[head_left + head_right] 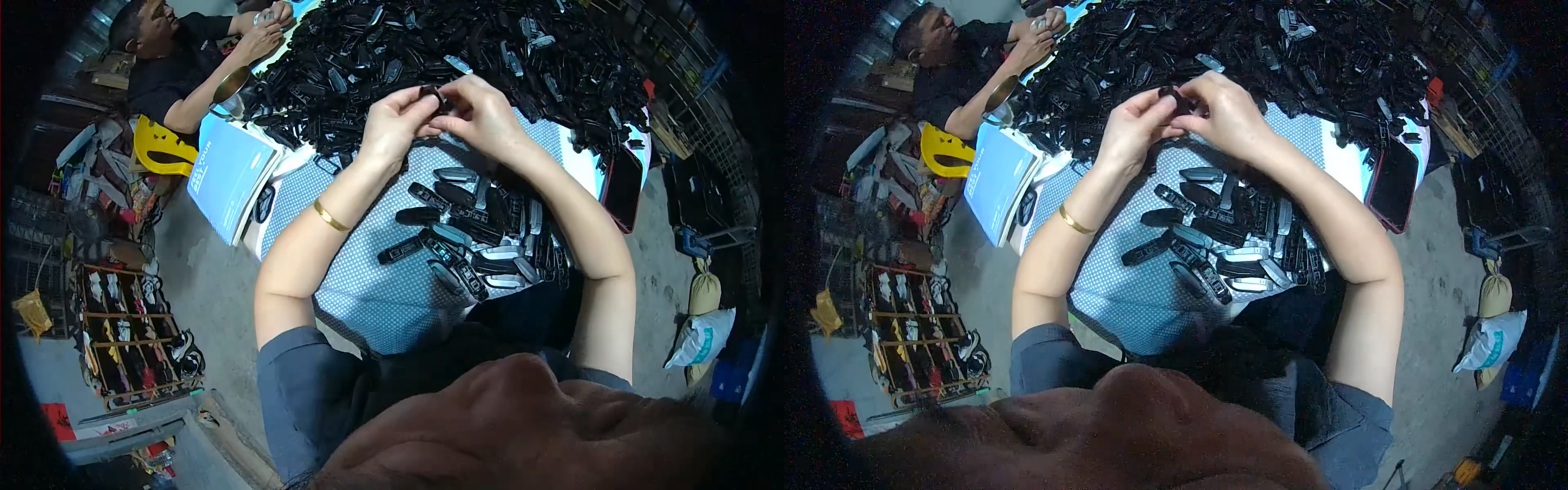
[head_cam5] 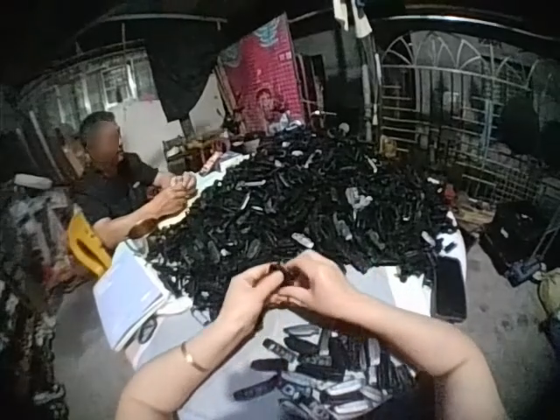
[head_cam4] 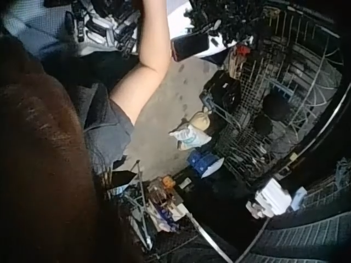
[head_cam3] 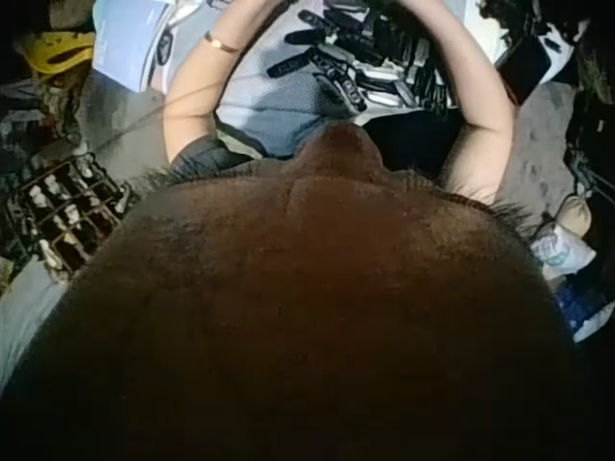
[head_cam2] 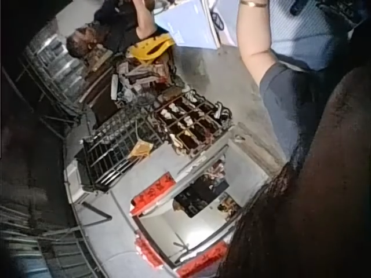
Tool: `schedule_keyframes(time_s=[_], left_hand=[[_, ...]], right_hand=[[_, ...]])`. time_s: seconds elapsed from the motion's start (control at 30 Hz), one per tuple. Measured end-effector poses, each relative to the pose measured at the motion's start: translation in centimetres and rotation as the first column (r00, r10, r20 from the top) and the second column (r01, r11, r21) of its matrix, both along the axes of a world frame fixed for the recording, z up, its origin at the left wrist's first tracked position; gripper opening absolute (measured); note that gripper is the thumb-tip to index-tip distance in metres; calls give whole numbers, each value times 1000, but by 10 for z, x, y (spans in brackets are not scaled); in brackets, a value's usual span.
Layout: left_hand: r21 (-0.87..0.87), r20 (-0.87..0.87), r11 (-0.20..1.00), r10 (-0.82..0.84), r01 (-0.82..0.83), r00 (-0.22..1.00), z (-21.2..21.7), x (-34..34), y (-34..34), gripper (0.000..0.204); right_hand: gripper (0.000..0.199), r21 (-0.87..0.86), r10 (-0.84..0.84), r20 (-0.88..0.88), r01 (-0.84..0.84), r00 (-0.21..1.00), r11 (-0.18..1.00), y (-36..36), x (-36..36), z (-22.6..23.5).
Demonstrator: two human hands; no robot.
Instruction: Inspecting and sorting small black plastic components from a large pile on a table.
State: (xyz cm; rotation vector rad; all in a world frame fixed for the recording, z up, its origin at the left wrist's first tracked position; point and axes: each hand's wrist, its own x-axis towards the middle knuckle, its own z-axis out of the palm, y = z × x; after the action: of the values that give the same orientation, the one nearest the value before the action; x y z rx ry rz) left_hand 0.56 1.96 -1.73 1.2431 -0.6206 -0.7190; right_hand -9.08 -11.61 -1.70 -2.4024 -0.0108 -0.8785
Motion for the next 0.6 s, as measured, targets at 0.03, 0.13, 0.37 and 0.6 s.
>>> schedule_keyframes(time_s=[0.03, 0.13, 0.37, 0.6], left_hand=[[8, -36, 1000, 22, -22, 999, 0, 4, 0, 24], [23, -114, 999, 26, -23, 993, 0, 10, 0, 23], [-64, -432, 996, -90, 70, 897, -2, 21, -2, 30], [-97, -104, 985, -155, 145, 982, -2, -1, -2, 29]], right_hand=[[32, 33, -50, -61, 52, 997, 998, 0, 1, 2], [34, -117, -52, -150, 34, 987, 993, -12, 4, -3], [35, -248, -65, -293, -10, 954, 969, -18, 3, -15], [31, 863, 238, 17, -135, 971, 487, -17, -12, 18]])
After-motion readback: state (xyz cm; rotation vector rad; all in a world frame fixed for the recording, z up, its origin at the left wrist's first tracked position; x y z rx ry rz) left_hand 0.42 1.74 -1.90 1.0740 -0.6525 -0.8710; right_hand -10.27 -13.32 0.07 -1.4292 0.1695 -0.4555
